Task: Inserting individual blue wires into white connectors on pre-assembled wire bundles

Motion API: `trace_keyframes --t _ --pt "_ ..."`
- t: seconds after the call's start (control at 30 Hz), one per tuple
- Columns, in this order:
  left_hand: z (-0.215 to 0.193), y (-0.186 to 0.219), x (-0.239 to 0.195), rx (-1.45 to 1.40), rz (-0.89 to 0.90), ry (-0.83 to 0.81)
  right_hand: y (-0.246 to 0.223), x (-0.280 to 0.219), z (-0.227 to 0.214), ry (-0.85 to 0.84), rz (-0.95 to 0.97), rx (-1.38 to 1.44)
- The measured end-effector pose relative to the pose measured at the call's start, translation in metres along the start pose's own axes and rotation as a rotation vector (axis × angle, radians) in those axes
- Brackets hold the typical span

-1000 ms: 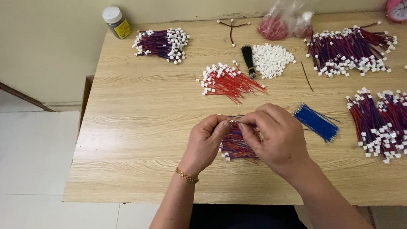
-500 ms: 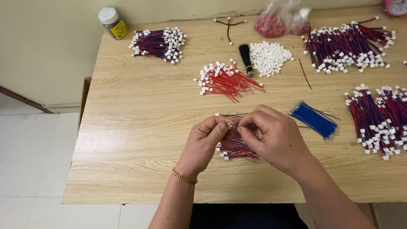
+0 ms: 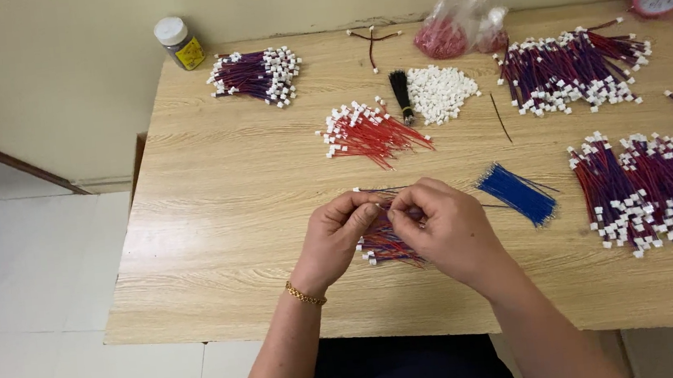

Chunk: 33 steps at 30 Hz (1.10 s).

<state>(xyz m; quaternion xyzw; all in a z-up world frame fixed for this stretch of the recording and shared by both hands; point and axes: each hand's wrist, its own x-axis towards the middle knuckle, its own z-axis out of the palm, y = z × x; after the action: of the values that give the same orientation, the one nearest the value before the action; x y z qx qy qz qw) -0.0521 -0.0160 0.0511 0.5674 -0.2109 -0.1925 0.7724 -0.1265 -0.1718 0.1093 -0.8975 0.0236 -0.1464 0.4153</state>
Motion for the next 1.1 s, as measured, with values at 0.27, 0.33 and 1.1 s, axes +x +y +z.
trace_keyframes --t 0.27,0.33,1.1 --pt "-0.004 -0.02 0.0 0.003 -0.066 0.003 0.013 0.003 0.01 0.038 -0.028 -0.046" --pt "-0.006 -0.026 0.002 -0.013 -0.083 0.005 0.013 0.003 0.01 0.056 -0.035 -0.07" --pt "-0.014 -0.052 0.007 -0.115 -0.217 0.081 0.025 0.012 0.017 -0.028 0.171 0.07"
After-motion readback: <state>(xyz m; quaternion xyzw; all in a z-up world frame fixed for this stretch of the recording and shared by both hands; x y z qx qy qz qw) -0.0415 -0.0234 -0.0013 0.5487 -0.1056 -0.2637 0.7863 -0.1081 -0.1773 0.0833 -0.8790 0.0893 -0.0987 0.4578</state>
